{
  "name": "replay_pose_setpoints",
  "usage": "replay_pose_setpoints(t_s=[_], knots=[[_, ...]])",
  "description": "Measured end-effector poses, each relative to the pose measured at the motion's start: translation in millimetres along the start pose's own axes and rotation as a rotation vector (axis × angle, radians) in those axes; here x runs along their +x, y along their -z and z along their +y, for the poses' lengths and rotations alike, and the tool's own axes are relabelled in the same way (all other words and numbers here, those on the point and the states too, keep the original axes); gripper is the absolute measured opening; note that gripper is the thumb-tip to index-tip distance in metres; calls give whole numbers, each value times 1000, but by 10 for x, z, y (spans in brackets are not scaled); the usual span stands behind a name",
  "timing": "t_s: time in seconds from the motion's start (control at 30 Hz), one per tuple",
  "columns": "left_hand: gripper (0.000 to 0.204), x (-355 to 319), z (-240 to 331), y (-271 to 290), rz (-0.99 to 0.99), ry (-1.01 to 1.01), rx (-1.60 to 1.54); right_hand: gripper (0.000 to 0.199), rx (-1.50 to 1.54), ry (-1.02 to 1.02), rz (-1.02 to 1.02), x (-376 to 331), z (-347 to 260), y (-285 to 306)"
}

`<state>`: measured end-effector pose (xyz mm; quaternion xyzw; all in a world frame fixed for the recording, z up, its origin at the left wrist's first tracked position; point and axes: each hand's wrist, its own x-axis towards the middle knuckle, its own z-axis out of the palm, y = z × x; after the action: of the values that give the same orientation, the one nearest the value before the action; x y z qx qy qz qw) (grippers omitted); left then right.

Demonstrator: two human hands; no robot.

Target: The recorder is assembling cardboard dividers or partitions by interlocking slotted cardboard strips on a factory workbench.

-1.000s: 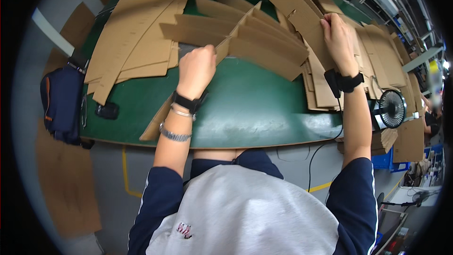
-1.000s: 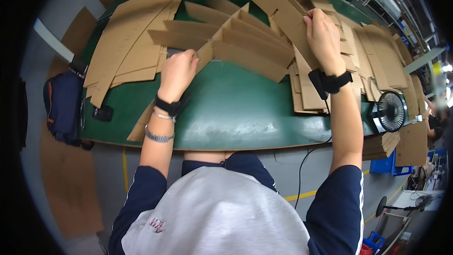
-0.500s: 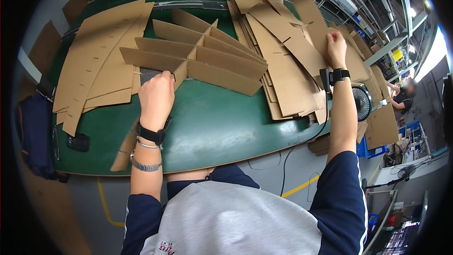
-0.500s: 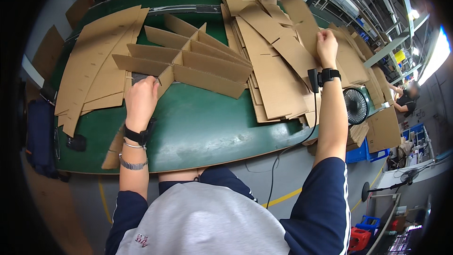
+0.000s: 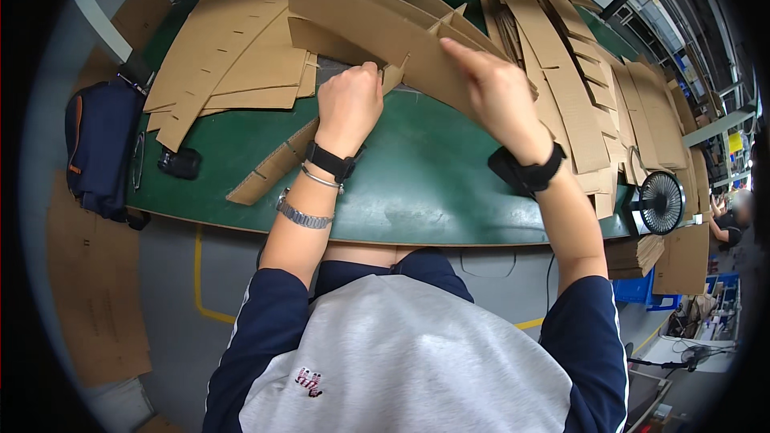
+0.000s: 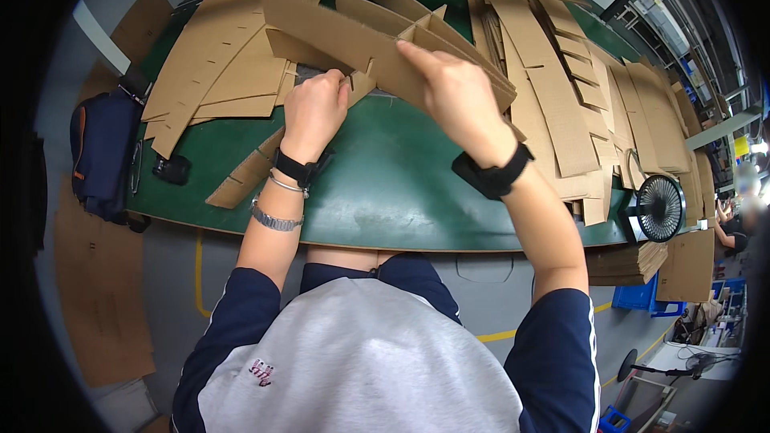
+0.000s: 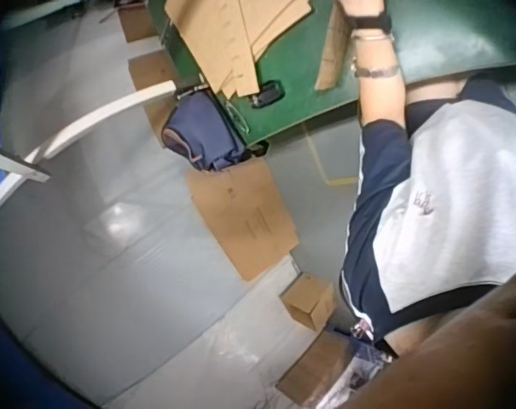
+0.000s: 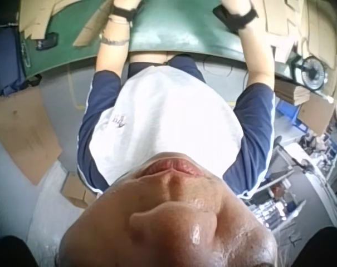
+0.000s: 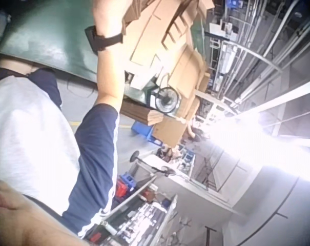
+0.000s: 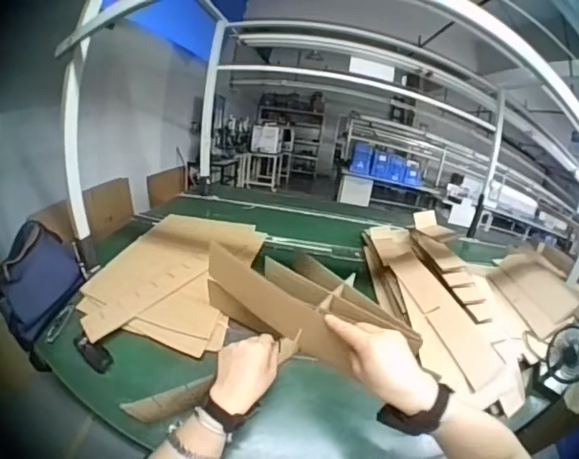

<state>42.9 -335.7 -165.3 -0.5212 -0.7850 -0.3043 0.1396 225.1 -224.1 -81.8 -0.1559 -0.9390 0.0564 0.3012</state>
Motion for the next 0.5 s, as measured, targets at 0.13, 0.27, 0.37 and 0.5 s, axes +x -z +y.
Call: replay_pose_setpoints(t_s=[0.13,0.27,0.37,0.5], knots=[[9,-59,-14,-14,55,-15,34,52,-21,-26,6,-55,-63,-147],[8,-86,4,9,54,-16,25,52,-57,34,55,-98,-161,-193],[8,-108,27,48,47,-7,38,54,-111,77,35,-112,-172,-258],[8,-119,28,44,42,-18,22,55,-130,119,27,-118,-188,-323]])
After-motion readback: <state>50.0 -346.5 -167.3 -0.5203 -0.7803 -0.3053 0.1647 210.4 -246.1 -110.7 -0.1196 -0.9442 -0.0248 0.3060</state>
